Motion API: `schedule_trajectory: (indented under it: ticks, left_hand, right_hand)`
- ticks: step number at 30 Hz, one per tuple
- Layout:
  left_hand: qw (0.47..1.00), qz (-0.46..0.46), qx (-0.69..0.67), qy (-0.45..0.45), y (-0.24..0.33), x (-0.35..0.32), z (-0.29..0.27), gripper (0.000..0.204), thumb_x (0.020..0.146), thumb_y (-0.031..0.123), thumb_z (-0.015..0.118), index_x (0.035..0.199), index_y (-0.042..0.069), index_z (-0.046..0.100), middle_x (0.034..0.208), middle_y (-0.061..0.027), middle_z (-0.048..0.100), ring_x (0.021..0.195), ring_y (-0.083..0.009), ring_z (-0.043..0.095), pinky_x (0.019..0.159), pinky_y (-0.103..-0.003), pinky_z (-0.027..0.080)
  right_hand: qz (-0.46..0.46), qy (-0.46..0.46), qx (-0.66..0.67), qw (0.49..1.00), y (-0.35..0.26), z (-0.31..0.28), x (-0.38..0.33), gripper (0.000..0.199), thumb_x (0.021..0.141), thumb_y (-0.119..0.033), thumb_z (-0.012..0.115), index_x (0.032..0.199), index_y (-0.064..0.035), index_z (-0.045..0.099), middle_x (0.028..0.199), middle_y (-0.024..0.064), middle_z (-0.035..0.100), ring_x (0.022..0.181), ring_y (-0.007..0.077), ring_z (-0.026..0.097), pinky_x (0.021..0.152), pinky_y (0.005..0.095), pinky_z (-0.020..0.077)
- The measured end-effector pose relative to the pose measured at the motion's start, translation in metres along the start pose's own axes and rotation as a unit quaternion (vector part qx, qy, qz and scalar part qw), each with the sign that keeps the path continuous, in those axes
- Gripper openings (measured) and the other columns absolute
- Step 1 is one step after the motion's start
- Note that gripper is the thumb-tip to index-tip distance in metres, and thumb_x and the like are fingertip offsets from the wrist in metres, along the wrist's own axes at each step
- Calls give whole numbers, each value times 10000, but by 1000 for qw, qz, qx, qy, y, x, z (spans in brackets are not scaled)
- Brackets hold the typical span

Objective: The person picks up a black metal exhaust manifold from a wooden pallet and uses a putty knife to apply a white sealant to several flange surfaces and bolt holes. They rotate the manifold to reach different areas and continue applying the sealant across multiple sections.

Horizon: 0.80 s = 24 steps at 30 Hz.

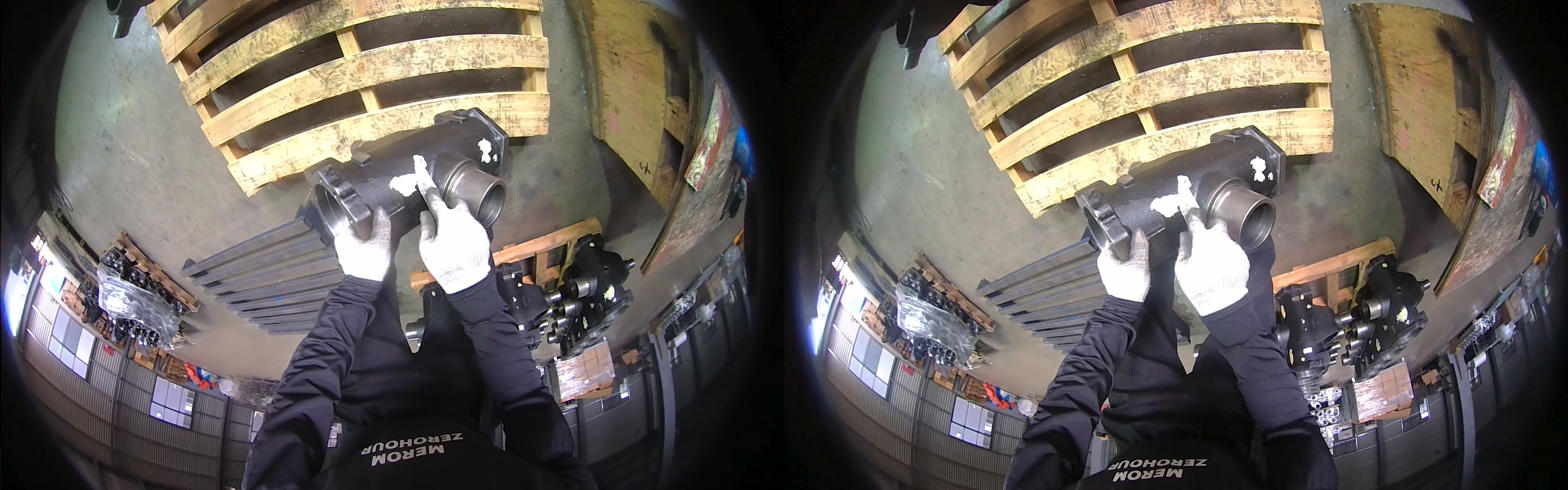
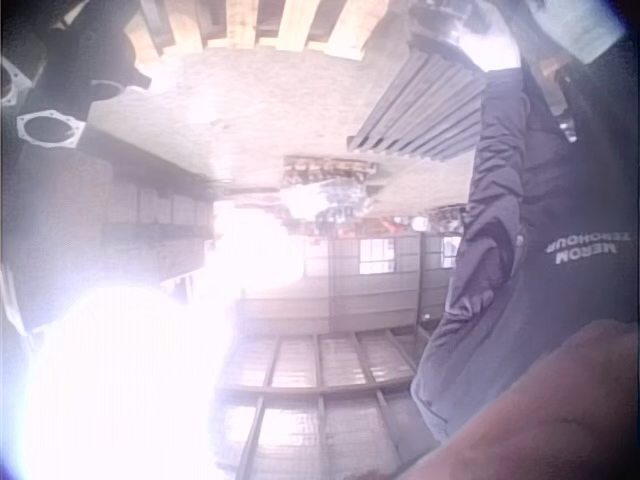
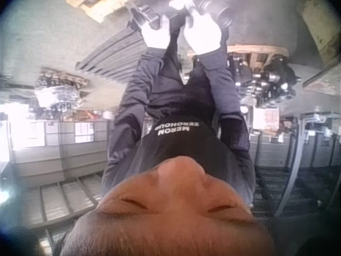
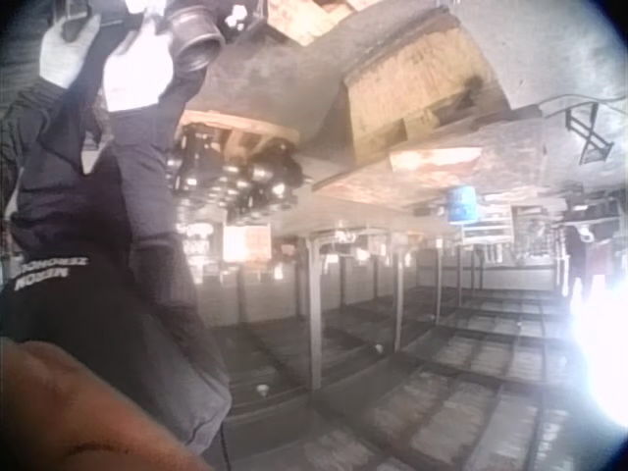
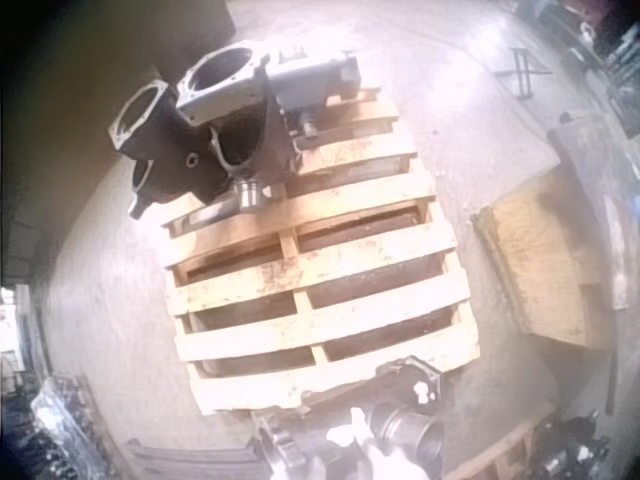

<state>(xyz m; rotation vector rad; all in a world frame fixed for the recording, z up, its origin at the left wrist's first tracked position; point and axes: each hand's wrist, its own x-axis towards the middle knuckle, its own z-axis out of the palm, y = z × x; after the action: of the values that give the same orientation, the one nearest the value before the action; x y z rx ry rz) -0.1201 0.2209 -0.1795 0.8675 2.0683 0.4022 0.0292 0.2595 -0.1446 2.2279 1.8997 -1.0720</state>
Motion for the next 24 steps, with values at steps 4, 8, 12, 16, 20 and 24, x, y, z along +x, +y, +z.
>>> schedule_trajectory:
  ticks: [4,8,12,16,20,24]
  left_hand:
    - [1000,-18,-5,-3,0,0,0,201,932,133,742,1024,-38,692,900,-95,728,799,-146,655,770,-322,528]
    - [1000,-16,-21,-2,-1,1,1,194,938,133,736,1016,-41,697,890,-84,726,790,-130,650,749,-311,529]
    - [1000,-19,-13,-5,-3,1,1,196,937,138,740,1014,-38,700,883,-83,726,780,-124,649,738,-308,530]
    - [1000,-20,-3,-2,-4,1,1,197,933,139,744,1011,-37,701,880,-82,728,777,-121,649,735,-308,529]
    - [999,-39,-5,-12,-4,0,1,196,932,138,743,1012,-37,701,883,-83,731,778,-121,652,736,-308,530]
    - [1000,-18,11,-1,-5,0,0,199,931,140,744,1014,-35,702,891,-85,734,783,-124,655,740,-312,532]
  right_hand:
    - [4,5,-21,1000,0,4,-2,366,869,-136,721,1234,-111,696,777,154,585,641,305,634,582,403,525]
    - [-3,11,-16,1000,1,-1,-2,353,875,-137,718,1226,-106,697,776,148,582,642,299,635,578,396,525]
    - [1,15,-13,1000,-1,2,5,342,873,-133,718,1213,-99,698,777,152,582,645,305,637,577,404,524]
    - [8,9,-11,1000,-2,1,6,344,870,-130,719,1212,-95,696,784,159,589,648,315,642,583,408,532]
    - [19,-5,-6,1000,-2,-5,-1,351,871,-138,719,1218,-89,693,805,168,608,653,321,647,592,405,538]
    - [16,-3,-7,1000,-4,0,0,356,872,-144,719,1221,-83,693,814,171,616,654,318,648,590,401,536]
